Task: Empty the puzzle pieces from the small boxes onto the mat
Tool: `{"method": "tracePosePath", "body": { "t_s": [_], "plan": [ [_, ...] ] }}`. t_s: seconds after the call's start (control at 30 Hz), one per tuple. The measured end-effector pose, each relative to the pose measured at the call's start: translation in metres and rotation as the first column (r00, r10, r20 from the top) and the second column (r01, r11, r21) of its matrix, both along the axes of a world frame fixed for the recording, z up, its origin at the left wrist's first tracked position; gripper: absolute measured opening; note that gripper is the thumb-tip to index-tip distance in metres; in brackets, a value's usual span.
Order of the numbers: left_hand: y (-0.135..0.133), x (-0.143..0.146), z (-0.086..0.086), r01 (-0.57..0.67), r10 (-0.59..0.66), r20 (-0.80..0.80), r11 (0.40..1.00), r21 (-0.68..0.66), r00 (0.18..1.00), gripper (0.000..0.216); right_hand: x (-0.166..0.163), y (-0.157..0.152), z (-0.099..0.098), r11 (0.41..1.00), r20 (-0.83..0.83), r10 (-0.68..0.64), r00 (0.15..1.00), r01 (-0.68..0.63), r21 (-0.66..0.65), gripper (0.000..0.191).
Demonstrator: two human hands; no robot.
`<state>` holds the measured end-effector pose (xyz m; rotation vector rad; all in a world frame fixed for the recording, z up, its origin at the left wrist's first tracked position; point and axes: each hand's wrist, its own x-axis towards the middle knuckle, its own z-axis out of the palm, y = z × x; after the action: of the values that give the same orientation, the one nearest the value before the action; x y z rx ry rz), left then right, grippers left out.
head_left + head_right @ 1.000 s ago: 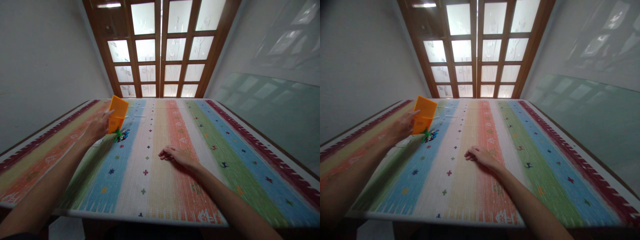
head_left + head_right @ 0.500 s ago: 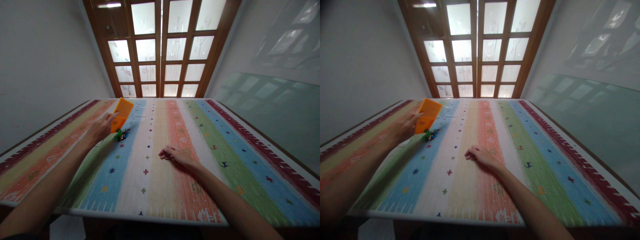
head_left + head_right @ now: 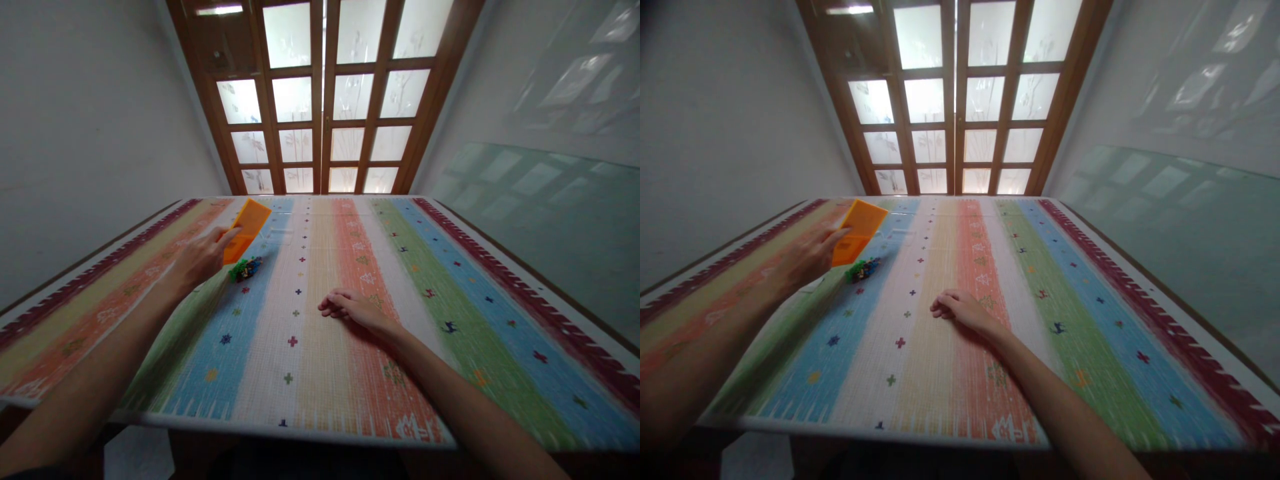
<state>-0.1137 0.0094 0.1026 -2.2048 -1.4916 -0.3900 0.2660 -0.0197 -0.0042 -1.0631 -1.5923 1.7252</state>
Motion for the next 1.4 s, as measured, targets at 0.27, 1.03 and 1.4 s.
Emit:
{"method": "tracePosePath", "body": {
  "t_s": [0.27,1.03,1.4],
  "plan": [
    [-0.007,0.008,0.004,0.059,-0.073,0.275,0.997,0.059,0.959,0.052,-0.003,-0.002,0.003,1.0,0.011,-0.016,1.0,0.016,0.003,0.03],
    [-0.001,0.12,-0.074,0.263,0.21,0.755,0.852,-0.453,0.621,0.048,-0.022,-0.041,0.004,0.176,0.323,-0.445,0.835,-0.272,0.946,0.03],
    [0.013,0.049,-0.095,-0.237,0.406,0.447,0.891,-0.388,0.797,0.067,-0.019,-0.027,-0.001,0.247,0.268,-0.463,0.845,-0.168,0.954,0.031]
  ]
}}
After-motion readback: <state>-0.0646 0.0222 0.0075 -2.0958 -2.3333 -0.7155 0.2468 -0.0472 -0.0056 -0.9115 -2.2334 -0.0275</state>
